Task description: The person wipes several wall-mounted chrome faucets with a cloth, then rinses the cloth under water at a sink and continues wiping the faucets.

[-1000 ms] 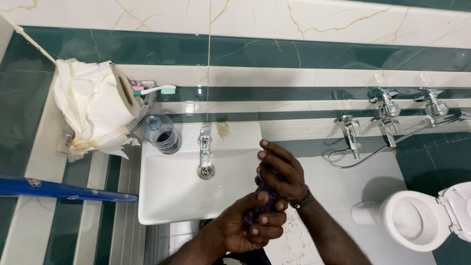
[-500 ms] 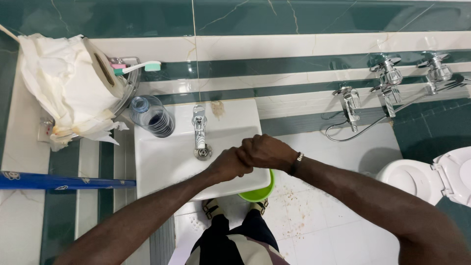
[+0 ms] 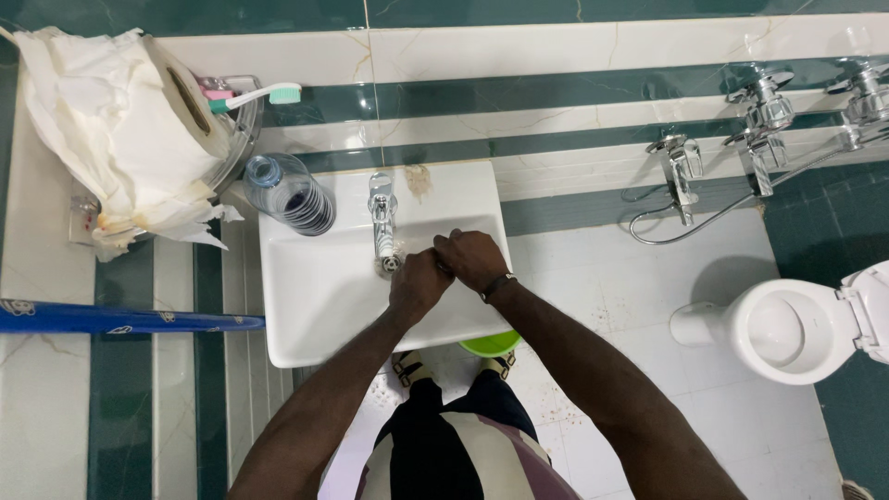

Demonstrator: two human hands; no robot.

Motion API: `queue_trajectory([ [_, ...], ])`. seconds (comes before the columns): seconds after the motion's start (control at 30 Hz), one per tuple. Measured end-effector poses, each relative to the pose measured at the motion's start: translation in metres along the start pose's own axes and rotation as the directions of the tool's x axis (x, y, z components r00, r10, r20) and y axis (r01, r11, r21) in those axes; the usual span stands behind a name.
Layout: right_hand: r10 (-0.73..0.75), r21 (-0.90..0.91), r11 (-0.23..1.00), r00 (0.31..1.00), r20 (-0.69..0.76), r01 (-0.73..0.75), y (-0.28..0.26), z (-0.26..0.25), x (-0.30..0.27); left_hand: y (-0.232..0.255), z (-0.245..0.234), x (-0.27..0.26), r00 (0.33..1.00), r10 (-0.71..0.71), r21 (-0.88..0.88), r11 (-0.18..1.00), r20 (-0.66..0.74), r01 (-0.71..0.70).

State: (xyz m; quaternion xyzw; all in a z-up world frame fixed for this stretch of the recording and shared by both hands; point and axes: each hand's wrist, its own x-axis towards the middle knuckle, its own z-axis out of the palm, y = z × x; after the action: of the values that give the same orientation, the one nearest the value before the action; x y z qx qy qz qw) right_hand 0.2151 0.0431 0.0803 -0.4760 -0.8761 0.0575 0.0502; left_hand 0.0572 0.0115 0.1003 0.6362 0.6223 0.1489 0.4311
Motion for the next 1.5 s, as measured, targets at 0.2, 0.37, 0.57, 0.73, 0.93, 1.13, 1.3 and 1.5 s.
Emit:
queue_trajectory([
  [0.2,0.178,-0.180,0.975,0.935,0.307,-0.126,-0.003,-0.002,0.008,-0.014,0.025,-0.002,0.872,0.404,0.208,0.911,-0.275,-0.356],
  [0.37,0.197,0.529,0.677,0.818,0.541,-0.512,0.015,-0.104,-0.010,-0.006,0.018,-0.017,0.993,0.066,-0.412,0.906,-0.100,-0.102],
  [0.57,0.470,0.944,0.328,0.860,-0.197,0.037,-0.062,-0.089,-0.064,0.082,-0.005,-0.054,0.915,0.297,-0.765,-0.509,0.274,0.394],
  [0.73,0.374,0.643,0.494,0.524,-0.765,0.585,-0.111,-0.120,-0.051,0.155,-0.018,-0.132,0.733,0.642,-0.455,-0.596,0.224,0.661],
  [0.93,-0.376,0.025,0.785,0.509,-0.774,0.619,-0.043,-0.238,-0.062,0.149,-0.067,-0.170,0.418,0.839,-0.603,-0.141,0.349,0.785],
  [1.13,-0.825,-0.541,0.541,0.530,-0.195,0.644,-0.020,-0.251,-0.083,0.116,-0.067,-0.118,0.468,0.509,-0.669,0.685,0.722,0.288],
  [1.3,-0.565,-0.433,0.711,0.817,0.117,0.554,-0.020,-0.197,-0.062,0.095,-0.045,-0.073,0.739,0.240,-0.399,0.916,0.629,0.043],
  [1.5,-0.263,-0.189,0.943,0.961,0.084,0.274,-0.014,-0.124,-0.017,0.057,-0.028,-0.032,0.980,0.123,0.017,0.992,0.154,-0.127],
])
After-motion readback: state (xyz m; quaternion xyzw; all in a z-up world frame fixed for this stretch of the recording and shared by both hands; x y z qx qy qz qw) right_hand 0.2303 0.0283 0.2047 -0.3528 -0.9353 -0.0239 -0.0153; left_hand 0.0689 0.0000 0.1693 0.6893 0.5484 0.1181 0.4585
